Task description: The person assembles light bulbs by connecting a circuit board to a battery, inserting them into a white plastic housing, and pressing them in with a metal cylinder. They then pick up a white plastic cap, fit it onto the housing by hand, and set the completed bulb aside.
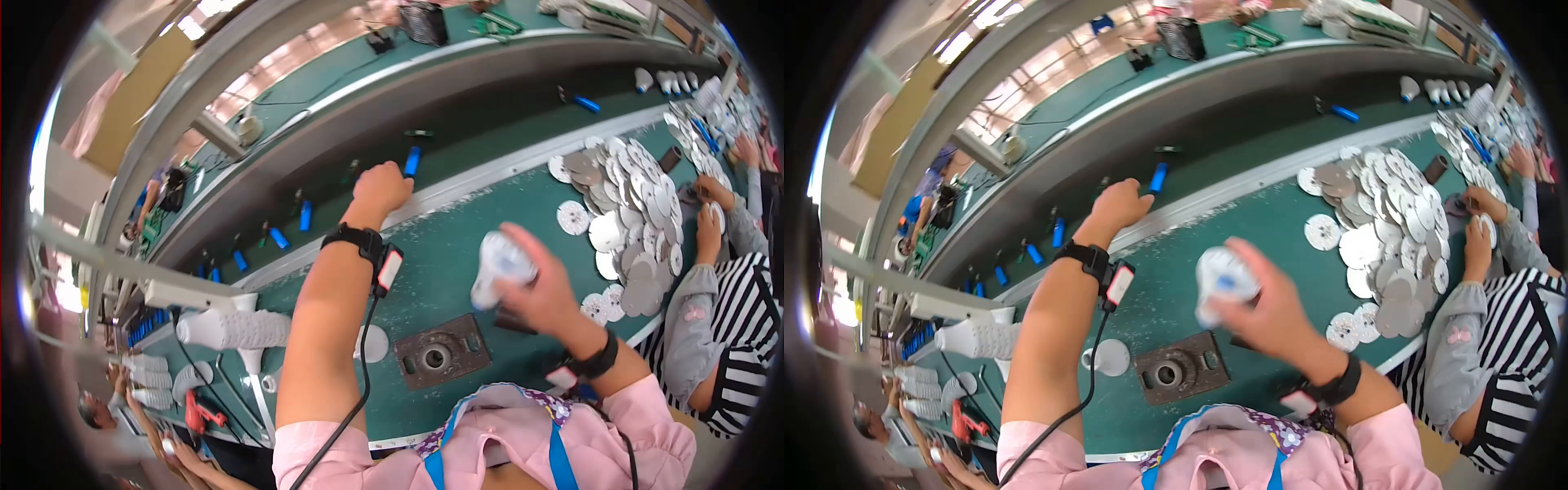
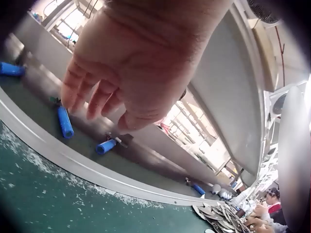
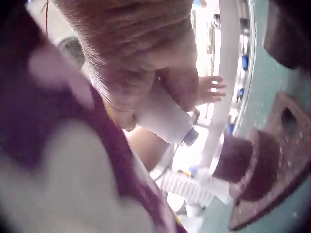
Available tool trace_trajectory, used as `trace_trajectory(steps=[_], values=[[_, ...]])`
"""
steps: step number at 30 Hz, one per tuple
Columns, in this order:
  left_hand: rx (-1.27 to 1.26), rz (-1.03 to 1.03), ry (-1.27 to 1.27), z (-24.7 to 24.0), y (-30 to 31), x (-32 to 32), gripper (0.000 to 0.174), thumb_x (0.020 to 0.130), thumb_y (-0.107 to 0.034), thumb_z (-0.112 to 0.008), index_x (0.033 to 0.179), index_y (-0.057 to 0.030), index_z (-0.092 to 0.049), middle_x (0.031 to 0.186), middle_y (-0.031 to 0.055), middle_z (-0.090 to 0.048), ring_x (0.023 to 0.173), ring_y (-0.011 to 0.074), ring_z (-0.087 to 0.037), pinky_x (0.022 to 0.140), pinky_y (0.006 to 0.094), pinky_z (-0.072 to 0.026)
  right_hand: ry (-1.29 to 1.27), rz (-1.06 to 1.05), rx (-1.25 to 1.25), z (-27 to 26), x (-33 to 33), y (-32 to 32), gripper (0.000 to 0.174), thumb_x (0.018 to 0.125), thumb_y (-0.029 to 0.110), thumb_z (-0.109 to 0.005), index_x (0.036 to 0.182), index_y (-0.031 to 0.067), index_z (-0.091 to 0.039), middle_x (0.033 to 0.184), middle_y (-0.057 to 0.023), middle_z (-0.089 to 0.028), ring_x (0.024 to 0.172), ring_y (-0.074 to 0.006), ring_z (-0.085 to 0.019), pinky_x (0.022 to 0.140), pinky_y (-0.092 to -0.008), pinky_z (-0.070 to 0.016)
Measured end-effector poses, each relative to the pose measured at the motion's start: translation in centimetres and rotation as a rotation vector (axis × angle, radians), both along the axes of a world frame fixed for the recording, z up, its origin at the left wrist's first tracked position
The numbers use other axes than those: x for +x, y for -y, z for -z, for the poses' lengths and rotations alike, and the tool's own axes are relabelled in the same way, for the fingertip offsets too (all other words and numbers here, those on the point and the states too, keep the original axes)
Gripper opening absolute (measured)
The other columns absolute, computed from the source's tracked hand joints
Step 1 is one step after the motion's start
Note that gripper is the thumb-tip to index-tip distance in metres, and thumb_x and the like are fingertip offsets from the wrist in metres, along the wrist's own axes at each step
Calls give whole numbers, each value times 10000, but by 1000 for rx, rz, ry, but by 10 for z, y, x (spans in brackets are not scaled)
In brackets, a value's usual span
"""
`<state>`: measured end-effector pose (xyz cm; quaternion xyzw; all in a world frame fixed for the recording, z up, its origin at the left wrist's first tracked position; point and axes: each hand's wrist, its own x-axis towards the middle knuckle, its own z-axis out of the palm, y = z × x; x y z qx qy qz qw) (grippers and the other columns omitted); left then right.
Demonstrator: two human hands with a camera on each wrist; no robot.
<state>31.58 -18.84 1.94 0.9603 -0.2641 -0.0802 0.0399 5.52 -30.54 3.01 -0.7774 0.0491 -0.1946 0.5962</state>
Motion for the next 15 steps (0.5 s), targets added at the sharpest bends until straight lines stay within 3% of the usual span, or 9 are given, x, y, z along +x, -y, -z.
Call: trace_trajectory(steps=[1,4,7,8,9,11,12,15], values=[[60,-3,10,5,11,7,452,770,-376,-546,1032,-8,-551,967,186,-602,943,343,-562,817,413,-446,-194,85,241,7,4,19,580,754,206,-664,1224,-27,-415,972,-124,-576,742,-172,-582,663,-262,-485],[36,6,25,30,32,21,454,778,-395,-540,1002,-1,-551,1021,199,-570,958,360,-552,820,421,-447,-334,225,602,32,2,61,615,794,311,-626,1215,-81,-409,906,-126,-581,587,-109,-543,584,-232,-464],[68,-42,50,47,45,25,455,779,-375,-555,1026,5,-522,1077,213,-527,971,378,-543,806,434,-456,-445,319,398,40,-8,78,638,773,336,-643,1212,-72,-422,932,-141,-575,671,-144,-555,643,-263,-466],[37,-48,68,54,44,27,438,776,-348,-566,1029,6,-519,1069,215,-531,961,375,-548,802,433,-458,-430,378,-33,53,-12,84,623,770,308,-646,1222,-49,-407,961,-164,-564,783,-205,-551,737,-299,-451],[-2,-58,100,54,44,31,422,773,-320,-576,1032,8,-517,1061,217,-534,951,372,-553,799,432,-460,-418,376,-32,44,-12,83,623,770,308,-646,1222,-49,-407,961,-164,-564,783,-205,-551,737,-299,-451],[-31,-106,92,36,40,19,324,761,-263,-588,961,-10,-557,1002,199,-564,922,353,-567,781,426,-464,-167,685,-1212,18,-15,73,596,780,264,-631,1234,-27,-375,990,-182,-553,881,-248,-533,813,-320,-421],[-46,-57,22,22,36,14,288,758,-254,-588,926,-20,-570,969,187,-576,904,344,-572,761,421,-464,-146,675,-1205,18,-13,66,596,780,264,-631,1234,-27,-375,990,-182,-553,881,-248,-533,813,-320,-421],[-127,12,-25,-16,13,-11,221,738,-227,-595,857,-40,-588,850,149,-593,832,322,-574,714,409,-455,-168,158,-52,10,-11,45,430,841,227,-568,1169,0,-409,976,-145,-571,869,-213,-551,775,-304,-436]])
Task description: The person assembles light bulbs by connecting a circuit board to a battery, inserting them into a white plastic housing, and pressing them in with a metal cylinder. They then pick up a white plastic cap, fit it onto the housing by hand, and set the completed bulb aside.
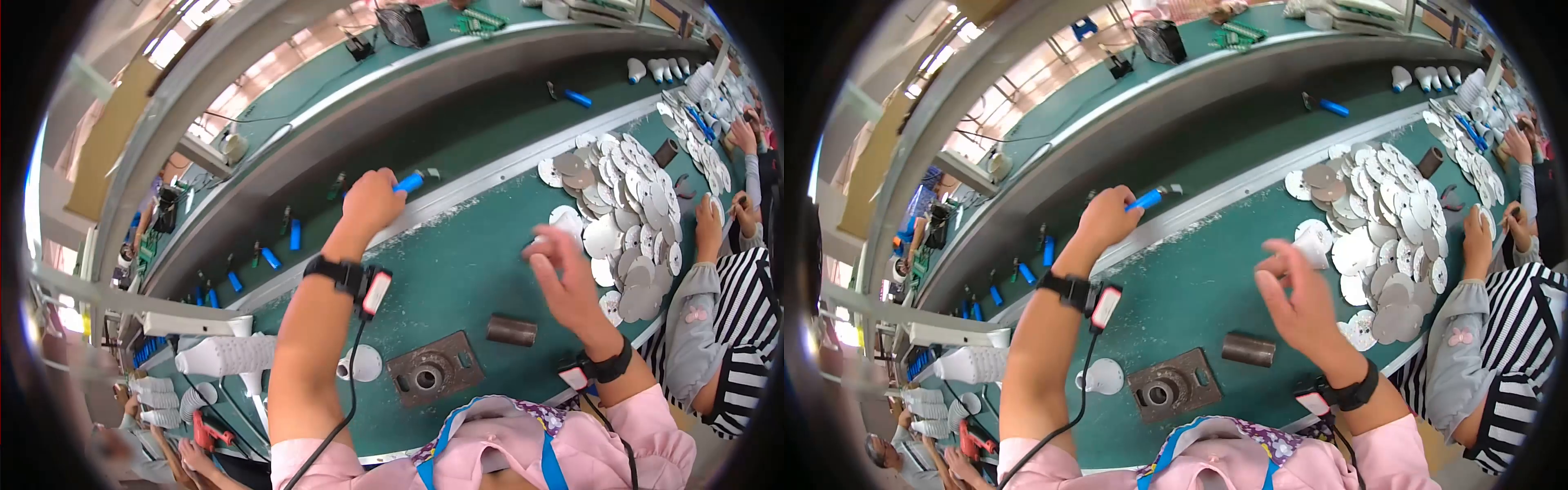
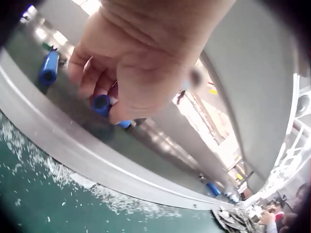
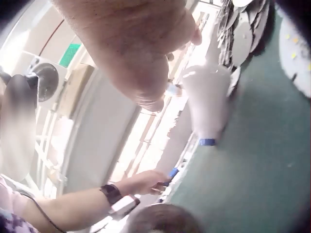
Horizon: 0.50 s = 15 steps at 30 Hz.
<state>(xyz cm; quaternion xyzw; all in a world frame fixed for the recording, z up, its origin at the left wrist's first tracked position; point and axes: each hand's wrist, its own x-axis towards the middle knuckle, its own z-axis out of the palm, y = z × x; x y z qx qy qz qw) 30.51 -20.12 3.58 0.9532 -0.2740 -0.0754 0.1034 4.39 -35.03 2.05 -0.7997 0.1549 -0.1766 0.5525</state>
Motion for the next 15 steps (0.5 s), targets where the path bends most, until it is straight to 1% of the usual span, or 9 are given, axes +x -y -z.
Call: trace_trajectory(steps=[1,2,4,5,7,10,12,13,15], values=[[-74,104,71,-14,-11,-15,213,728,-204,-603,865,-42,-581,841,147,-582,811,320,-565,703,403,-450,-81,-99,318,0,7,-8,391,878,270,-514,1155,11,-420,964,-119,-592,865,-198,-564,764,-292,-443],[-142,210,139,-27,-24,-32,211,718,-182,-612,873,-44,-575,832,144,-572,790,318,-556,692,397,-445,-62,-110,312,-3,14,-19,391,878,270,-514,1155,11,-420,964,-119,-592,865,-198,-564,764,-292,-443],[-290,354,307,-47,-48,-76,209,697,-129,-622,876,-45,-555,814,131,-544,769,314,-536,679,382,-437,-104,-186,960,-9,24,-43,403,894,319,-475,1151,11,-440,935,-119,-609,870,-196,-576,772,-296,-449],[-290,398,354,-55,-62,-101,206,693,-120,-624,870,-47,-547,823,123,-537,766,308,-533,667,375,-436,-108,-205,961,-12,25,-56,403,894,319,-475,1151,11,-440,935,-119,-609,870,-196,-576,772,-296,-449],[-302,480,437,-66,-87,-145,201,683,-104,-627,855,-52,-538,828,106,-527,757,294,-528,655,368,-435,-123,-215,1321,-19,31,-80,367,913,300,-437,1131,6,-457,873,-125,-618,856,-204,-580,776,-311,-454],[-370,499,441,-49,-128,-211,241,645,-109,-662,856,-68,-552,834,91,-529,768,276,-531,664,360,-441,-3,-439,1368,-10,21,-106,303,923,247,-418,1078,-4,-486,820,-123,-612,808,-212,-582,740,-335,-463],[-531,391,235,-44,-155,-246,331,668,-130,-686,958,-66,-542,907,91,-527,798,250,-541,692,330,-444,-47,-541,1289,-20,7,-129,222,928,207,-388,909,17,-501,589,-31,-471,568,-155,-493,598,-326,-437],[-742,246,46,-42,-170,-262,400,693,-149,-686,1040,-63,-508,980,93,-499,838,228,-533,721,320,-442,-100,-652,1347,-23,0,-135,224,924,209,-388,851,27,-495,524,-1,-399,489,-135,-440,545,-317,-419],[-1090,70,-225,-22,-193,-281,585,769,-148,-648,1267,-60,-353,1170,95,-380,972,179,-477,803,305,-423,-348,-975,1109,-33,-14,-148,229,917,214,-385,792,42,-470,485,25,-297,430,-114,-355,486,-315,-379]])
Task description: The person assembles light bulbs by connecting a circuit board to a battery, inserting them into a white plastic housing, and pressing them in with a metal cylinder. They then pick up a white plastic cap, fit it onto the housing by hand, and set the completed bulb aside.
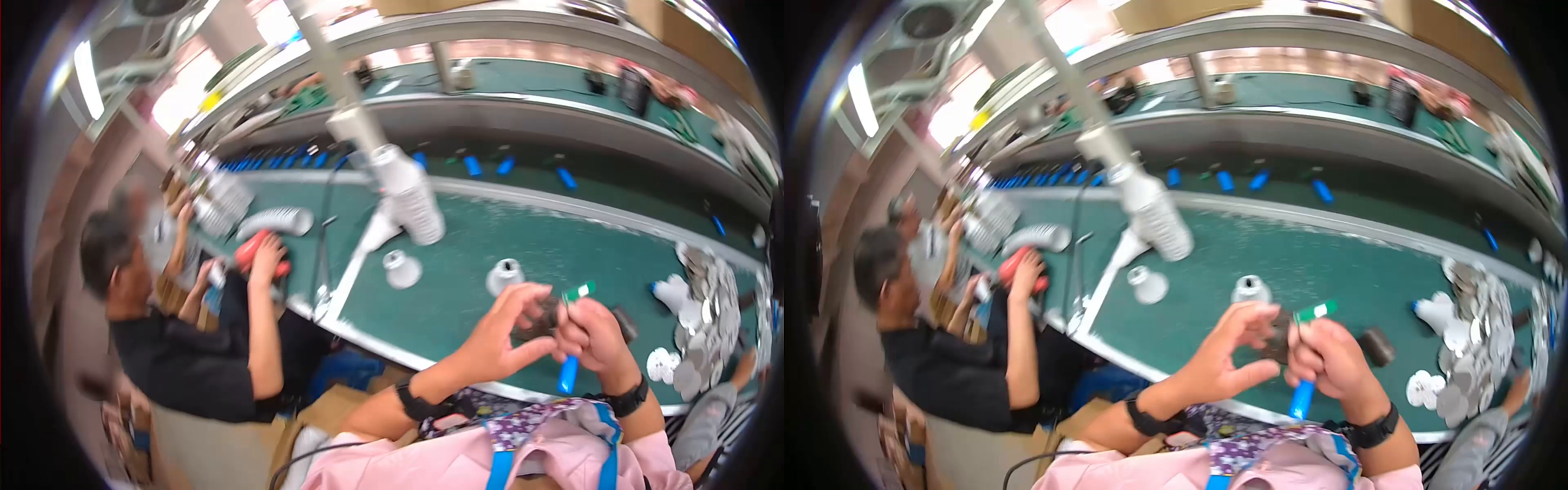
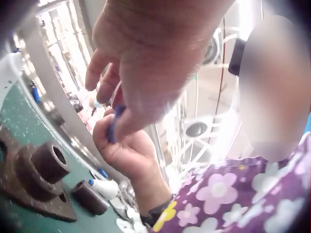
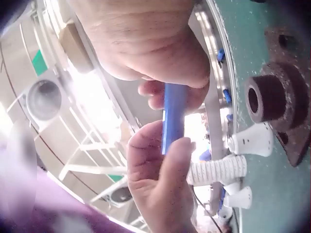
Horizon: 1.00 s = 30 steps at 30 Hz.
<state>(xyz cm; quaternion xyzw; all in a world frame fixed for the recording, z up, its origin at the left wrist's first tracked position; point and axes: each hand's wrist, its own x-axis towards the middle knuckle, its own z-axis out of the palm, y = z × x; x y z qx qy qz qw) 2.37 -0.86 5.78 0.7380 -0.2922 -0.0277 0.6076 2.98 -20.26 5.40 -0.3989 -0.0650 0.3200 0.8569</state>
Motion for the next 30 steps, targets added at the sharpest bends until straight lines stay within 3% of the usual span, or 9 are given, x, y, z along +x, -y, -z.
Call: trace_trajectory(steps=[6,13,16,17,19,24,27,29,30], values=[[-263,164,-54,28,-23,-25,339,853,-120,-495,1181,-34,-483,1273,138,-389,1204,242,-352,989,360,-277,-314,-540,191,27,-14,-26,286,869,302,-341,667,106,-392,450,20,-333,416,-137,-367,447,-319,-335],[-131,63,-154,27,-52,-30,222,828,-128,-528,1036,-56,-558,1008,82,-519,976,199,-472,868,329,-366,-569,-625,413,45,-15,-36,327,880,269,-298,691,49,-448,466,-35,-398,442,-186,-426,479,-348,-388],[-54,-50,26,36,-62,-29,100,799,-93,-546,879,-35,-560,837,51,-553,816,168,-503,700,288,-399,35,-409,-311,28,-7,-41,312,893,250,-335,864,-14,-498,554,-102,-508,469,-218,-531,438,-295,-436],[-46,-56,28,36,-67,-26,100,799,-93,-546,879,-35,-560,837,51,-553,816,168,-503,700,288,-399,39,-414,-304,20,-9,-50,312,893,250,-335,864,-14,-498,554,-102,-508,469,-218,-531,438,-295,-436],[-136,-60,-268,40,-68,-24,133,838,-152,-543,910,-43,-567,809,26,-530,749,116,-479,666,247,-393,84,5,-447,8,-15,-59,306,907,261,-334,878,2,-495,594,-97,-527,477,-185,-544,440,-252,-431],[-155,-64,-378,51,-58,-17,113,837,-135,-551,886,-37,-578,765,17,-532,683,89,-478,624,221,-387,369,-44,-781,4,-12,-55,47,836,58,-490,840,14,-508,616,-29,-537,495,-63,-497,457,-210,-407],[-5,-24,-313,40,-57,-15,97,826,-121,-561,865,-38,-591,756,4,-530,711,74,-493,624,221,-397,822,-242,-879,9,-7,-40,99,831,90,-484,829,8,-540,643,-16,-556,521,-62,-495,482,-212,-406],[13,13,-196,54,-55,-11,134,812,-105,-575,928,-38,-582,786,7,-536,724,80,-498,641,221,-411,786,-255,-837,13,-11,-35,121,841,110,-484,847,15,-557,652,-10,-558,561,-63,-505,507,-211,-413],[-130,-52,-377,53,-53,-9,211,797,-115,-597,989,-38,-558,841,23,-537,725,95,-503,655,225,-417,745,-229,-888,9,-13,-34,121,841,110,-484,847,15,-557,652,-10,-558,561,-63,-505,507,-211,-413]])
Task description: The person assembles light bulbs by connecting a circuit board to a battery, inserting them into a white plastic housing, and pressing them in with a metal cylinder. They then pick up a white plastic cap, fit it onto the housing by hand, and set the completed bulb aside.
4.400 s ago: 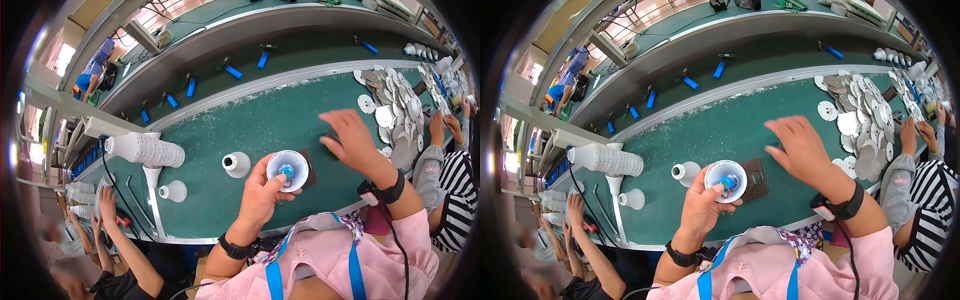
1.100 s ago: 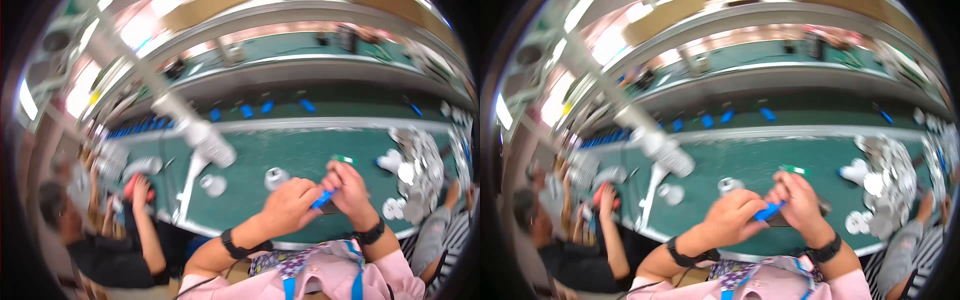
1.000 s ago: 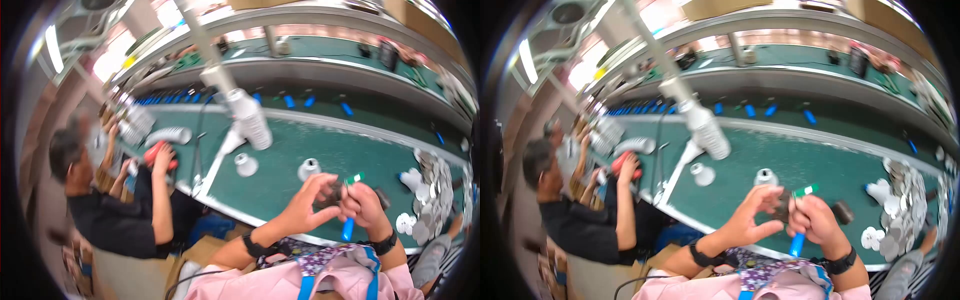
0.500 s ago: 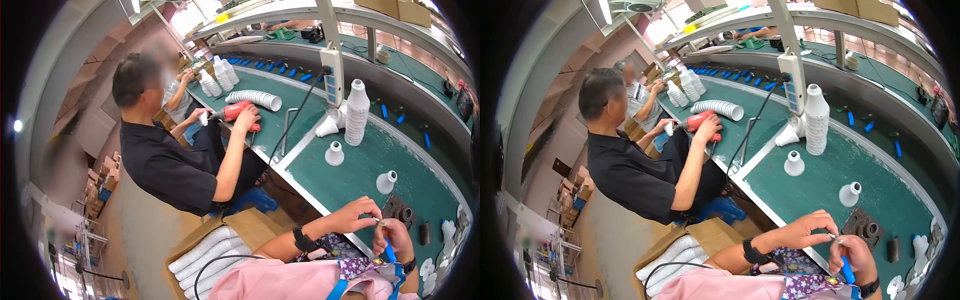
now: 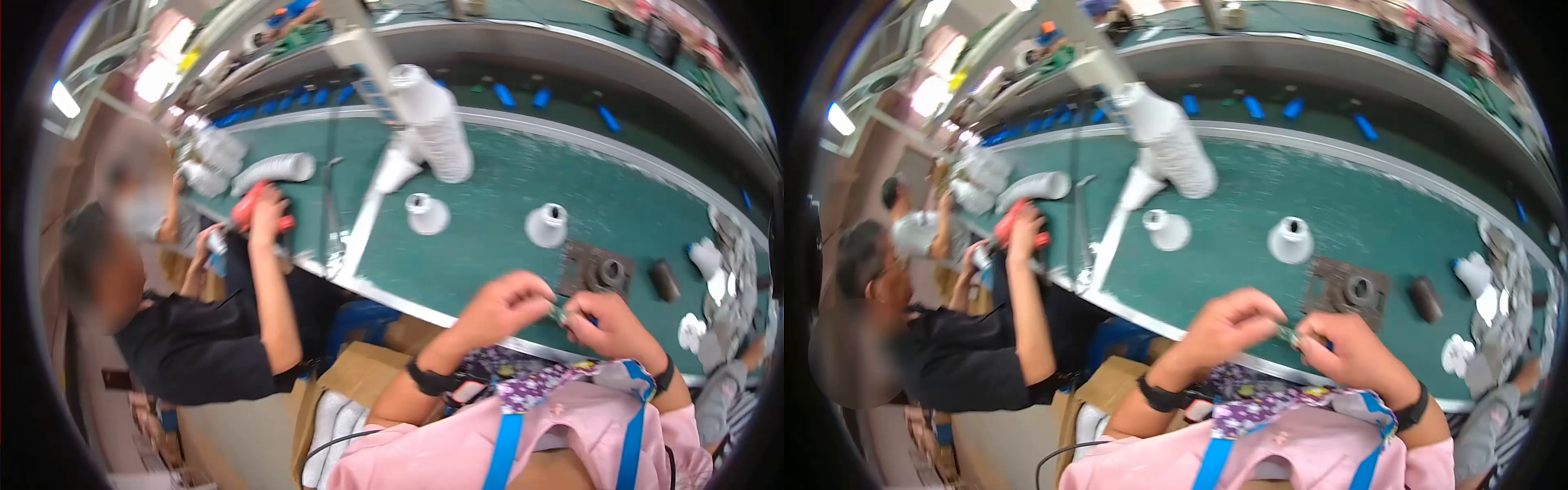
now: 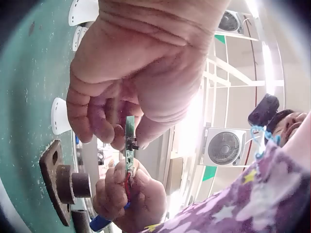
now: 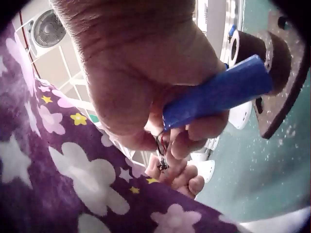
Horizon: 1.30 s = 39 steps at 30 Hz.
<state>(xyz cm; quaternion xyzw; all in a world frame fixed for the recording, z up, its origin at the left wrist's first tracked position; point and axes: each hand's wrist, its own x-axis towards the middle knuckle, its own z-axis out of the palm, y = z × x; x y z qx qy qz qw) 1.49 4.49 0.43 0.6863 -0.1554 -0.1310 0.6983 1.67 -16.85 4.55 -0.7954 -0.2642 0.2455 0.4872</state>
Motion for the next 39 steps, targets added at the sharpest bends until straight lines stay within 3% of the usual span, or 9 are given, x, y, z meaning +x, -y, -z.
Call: trace_trajectory(steps=[1,3,6,11,16,20,21,26,39], values=[[-118,-86,-194,-2,2,3,296,781,-124,-619,1051,-38,-533,897,40,-537,727,109,-508,670,229,-423,-153,156,34,-7,-2,0,127,851,118,-483,847,17,-560,653,-7,-554,573,-59,-507,515,-208,-415],[239,-363,41,-7,2,25,457,749,-157,-660,1146,-41,-465,1013,71,-507,746,132,-515,672,241,-439,-297,332,71,-9,-2,13,135,861,127,-482,848,19,-563,654,-4,-549,585,-56,-509,522,-204,-418],[471,-386,353,0,23,49,525,722,-188,-688,1171,-58,-449,1049,77,-486,742,138,-517,636,255,-450,-300,474,172,-1,-5,30,154,882,145,-483,860,20,-570,683,-9,-552,582,-43,-506,518,-190,-423],[823,-355,529,20,48,81,456,755,-167,-650,1169,-81,-480,1013,56,-501,708,132,-516,621,265,-450,-229,544,202,2,-4,42,154,872,133,-498,885,4,-581,696,-21,-560,574,-53,-507,512,-189,-425],[-232,-344,-173,-5,19,59,337,840,-37,-503,1174,-25,-459,986,53,-548,738,84,-529,611,205,-452,-224,631,226,0,0,45,168,863,144,-509,881,-3,-590,677,-23,-565,554,-57,-503,508,-190,-414],[-353,-288,-173,-10,30,20,407,837,-6,-478,1233,-24,-389,992,65,-544,792,113,-561,598,221,-494,-285,544,215,-3,6,35,181,855,158,-505,874,1,-594,670,-17,-565,554,-54,-502,493,-192,-403],[-376,-274,-210,-10,35,12,415,812,-38,-570,1201,-13,-428,1031,76,-526,805,116,-553,604,221,-504,-334,492,207,-4,6,31,178,853,157,-505,869,4,-594,668,-17,-565,554,-53,-502,489,-194,-403],[-306,-159,-211,2,46,-5,425,766,2,-629,1160,-8,-468,1054,79,-507,845,137,-575,636,241,-526,-492,371,367,3,2,22,218,857,136,-500,1028,34,-586,708,12,-565,565,-37,-485,481,-191,-399],[-278,-138,-198,-6,40,-6,400,733,69,-630,1107,20,-498,1075,71,-430,893,168,-576,665,245,-537,-402,287,353,7,-1,42,228,890,180,-473,1036,47,-588,704,24,-562,563,-26,-479,503,-182,-403]])
